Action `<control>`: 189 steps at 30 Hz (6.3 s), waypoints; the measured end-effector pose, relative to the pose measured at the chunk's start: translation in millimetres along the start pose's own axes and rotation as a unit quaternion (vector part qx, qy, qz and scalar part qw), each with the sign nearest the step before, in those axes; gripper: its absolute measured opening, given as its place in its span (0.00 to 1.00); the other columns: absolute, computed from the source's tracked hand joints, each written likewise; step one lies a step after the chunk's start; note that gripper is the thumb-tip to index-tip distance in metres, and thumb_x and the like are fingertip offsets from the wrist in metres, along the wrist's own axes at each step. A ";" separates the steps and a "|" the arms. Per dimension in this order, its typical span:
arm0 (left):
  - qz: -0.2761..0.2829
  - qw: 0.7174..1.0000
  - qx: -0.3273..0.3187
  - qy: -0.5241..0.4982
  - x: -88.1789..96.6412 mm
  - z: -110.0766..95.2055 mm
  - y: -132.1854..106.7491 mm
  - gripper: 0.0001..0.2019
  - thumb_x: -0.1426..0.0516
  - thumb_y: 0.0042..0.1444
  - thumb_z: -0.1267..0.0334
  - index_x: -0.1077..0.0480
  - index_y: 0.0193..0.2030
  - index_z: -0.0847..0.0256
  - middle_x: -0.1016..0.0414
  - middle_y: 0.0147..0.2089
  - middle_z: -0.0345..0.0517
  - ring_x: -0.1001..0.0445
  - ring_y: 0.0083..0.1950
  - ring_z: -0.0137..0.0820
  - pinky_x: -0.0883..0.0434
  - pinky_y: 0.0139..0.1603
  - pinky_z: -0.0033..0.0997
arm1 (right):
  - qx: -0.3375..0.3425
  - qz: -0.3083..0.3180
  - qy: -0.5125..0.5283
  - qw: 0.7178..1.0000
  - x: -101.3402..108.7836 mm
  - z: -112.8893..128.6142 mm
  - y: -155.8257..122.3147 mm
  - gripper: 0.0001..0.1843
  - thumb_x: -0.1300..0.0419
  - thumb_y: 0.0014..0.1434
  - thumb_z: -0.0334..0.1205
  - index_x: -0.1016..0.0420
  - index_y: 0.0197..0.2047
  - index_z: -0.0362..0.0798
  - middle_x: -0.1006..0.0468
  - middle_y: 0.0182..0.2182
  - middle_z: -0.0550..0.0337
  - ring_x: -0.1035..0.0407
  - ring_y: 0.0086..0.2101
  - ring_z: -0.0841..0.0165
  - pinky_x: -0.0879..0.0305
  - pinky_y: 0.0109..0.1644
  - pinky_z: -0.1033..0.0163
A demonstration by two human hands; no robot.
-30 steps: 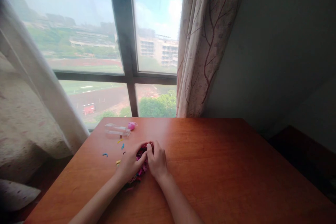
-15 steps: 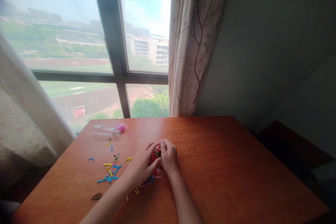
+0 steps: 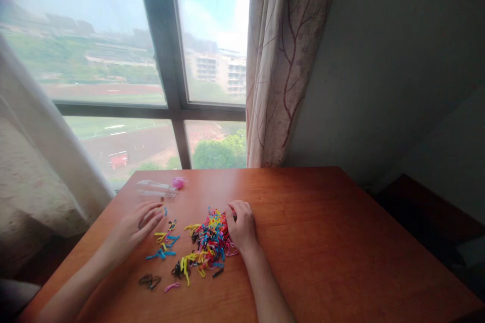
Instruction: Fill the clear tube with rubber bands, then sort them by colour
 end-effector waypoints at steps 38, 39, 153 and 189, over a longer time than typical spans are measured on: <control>0.144 0.970 -0.180 0.076 -19.6 -1.0 -75.1 0.54 0.36 0.33 0.31 0.44 0.69 0.43 0.42 0.71 0.51 0.40 0.68 0.57 0.42 0.67 0.55 | -0.018 0.016 -0.010 1.000 -2.9 -7.1 1.1 0.24 0.56 0.70 0.49 0.22 0.36 0.49 0.21 0.33 0.55 0.30 0.38 0.63 0.37 0.45 0.61; 0.153 0.967 -0.185 0.084 -22.8 -0.3 -76.6 0.54 0.36 0.33 0.31 0.45 0.69 0.42 0.44 0.72 0.51 0.41 0.68 0.58 0.44 0.67 0.56 | -0.019 0.015 -0.008 1.000 -2.9 -7.5 1.4 0.25 0.57 0.70 0.49 0.22 0.36 0.49 0.21 0.33 0.55 0.30 0.38 0.63 0.37 0.45 0.61; 0.141 0.943 -0.013 -0.302 -62.6 -101.4 2.0 0.17 0.52 0.58 0.65 0.26 0.48 0.62 0.20 0.45 0.49 0.22 0.46 0.36 0.26 0.49 0.34 | -0.091 0.125 0.218 0.964 -25.6 21.0 -13.7 0.30 0.53 0.42 0.24 0.25 0.48 0.48 0.20 0.42 0.58 0.26 0.39 0.67 0.27 0.43 0.62; -0.141 0.989 0.029 0.020 35.2 2.6 20.3 0.18 0.50 0.56 0.59 0.30 0.50 0.61 0.25 0.53 0.52 0.27 0.55 0.45 0.31 0.57 0.45 | 0.411 0.299 -0.132 0.851 -62.7 176.3 -82.2 0.07 0.40 0.54 0.41 0.27 0.37 0.48 0.24 0.39 0.56 0.36 0.47 0.59 0.50 0.63 0.46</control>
Point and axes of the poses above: each hand's wrist, its own y-axis towards the middle knuckle, its own x-axis out of the back of the hand, z = x × y, the point moved 8 cm from there along y, towards the middle knuckle
